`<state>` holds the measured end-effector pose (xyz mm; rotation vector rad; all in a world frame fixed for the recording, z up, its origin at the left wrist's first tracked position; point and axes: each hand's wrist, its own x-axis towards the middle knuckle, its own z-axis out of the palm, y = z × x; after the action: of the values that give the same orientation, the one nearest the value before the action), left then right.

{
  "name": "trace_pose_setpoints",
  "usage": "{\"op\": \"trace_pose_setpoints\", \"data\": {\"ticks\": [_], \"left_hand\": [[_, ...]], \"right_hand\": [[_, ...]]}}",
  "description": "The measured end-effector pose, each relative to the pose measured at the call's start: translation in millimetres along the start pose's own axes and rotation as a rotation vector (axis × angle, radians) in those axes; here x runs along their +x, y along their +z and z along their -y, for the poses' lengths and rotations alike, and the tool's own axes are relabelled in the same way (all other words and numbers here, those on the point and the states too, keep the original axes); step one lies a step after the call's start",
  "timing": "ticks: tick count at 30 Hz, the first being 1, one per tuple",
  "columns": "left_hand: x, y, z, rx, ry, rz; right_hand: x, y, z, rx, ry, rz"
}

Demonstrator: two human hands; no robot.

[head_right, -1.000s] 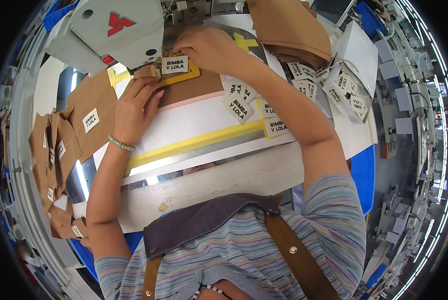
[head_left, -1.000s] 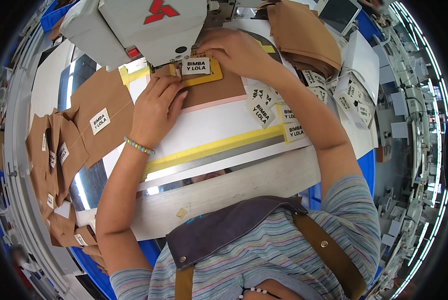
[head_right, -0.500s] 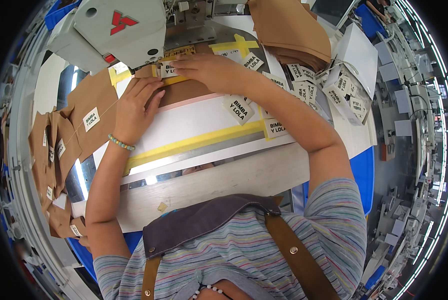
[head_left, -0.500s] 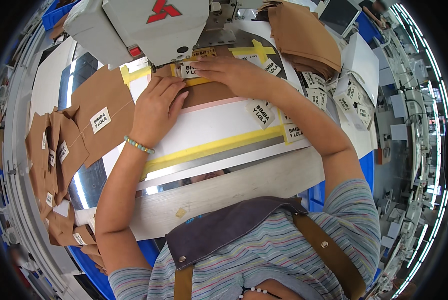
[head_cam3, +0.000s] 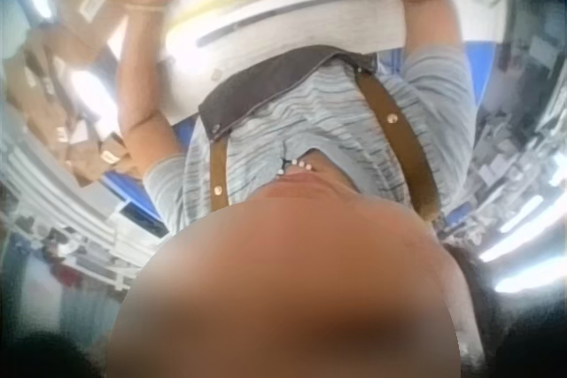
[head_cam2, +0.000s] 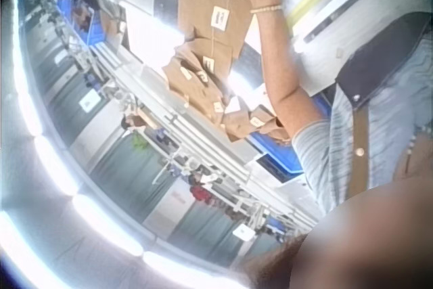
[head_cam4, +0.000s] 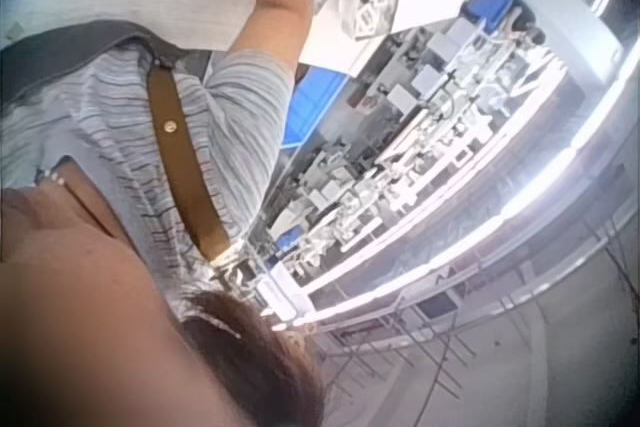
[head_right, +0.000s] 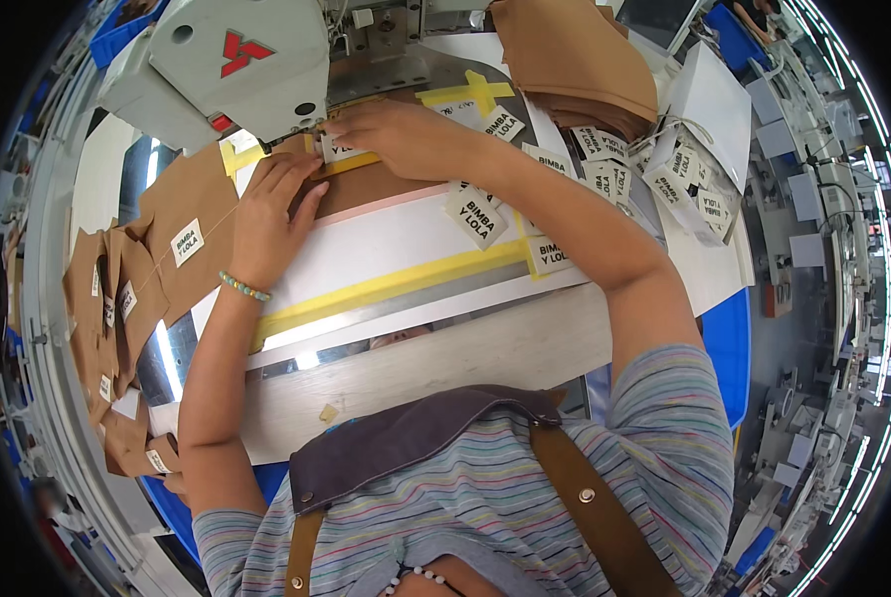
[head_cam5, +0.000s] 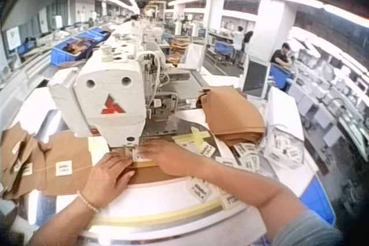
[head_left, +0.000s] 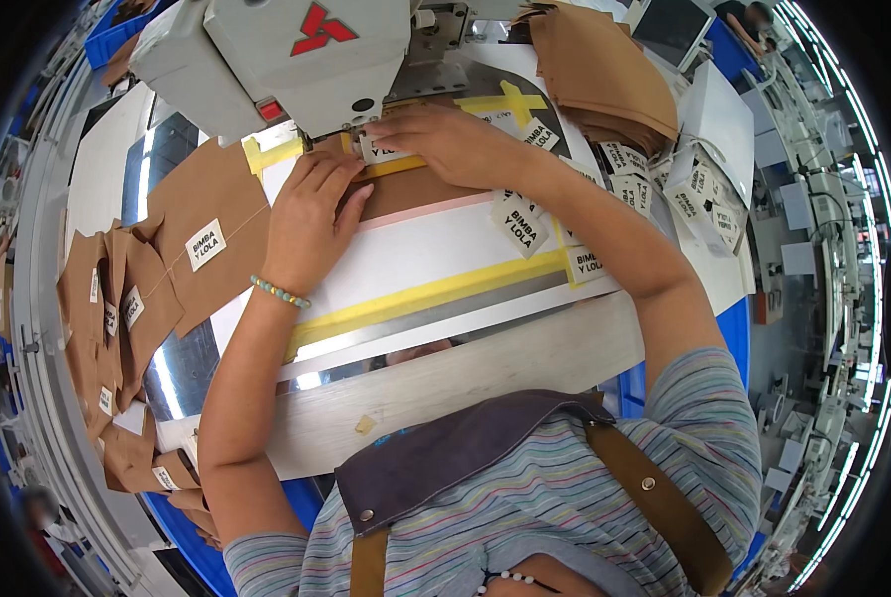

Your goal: Using an industrial sewing machine to attach labels to leather pieces.

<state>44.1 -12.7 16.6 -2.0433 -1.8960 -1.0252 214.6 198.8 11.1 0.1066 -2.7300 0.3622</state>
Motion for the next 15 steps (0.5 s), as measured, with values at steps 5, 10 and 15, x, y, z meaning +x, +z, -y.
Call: {"op": "trace_pose_setpoints", "data": {"ticks": [5, 10, 15], "left_hand": [[-1.3, 1.0, 1.3, -0.017, -0.022, 0.069], [-1.2, 4.8, 1.2, 0.037, 0.028, 0.123], [-2.1, 4.7, -0.1, 0.091, 0.017, 0.189]], "right_hand": [[-9.6, -7.1, 2.8, 0.159, 0.05, 0.107], [-17.8, -17.9, 4.4, 0.103, 0.133, 0.006], [-24.5, -24.2, 2.1, -0.292, -0.042, -0.001]]}}
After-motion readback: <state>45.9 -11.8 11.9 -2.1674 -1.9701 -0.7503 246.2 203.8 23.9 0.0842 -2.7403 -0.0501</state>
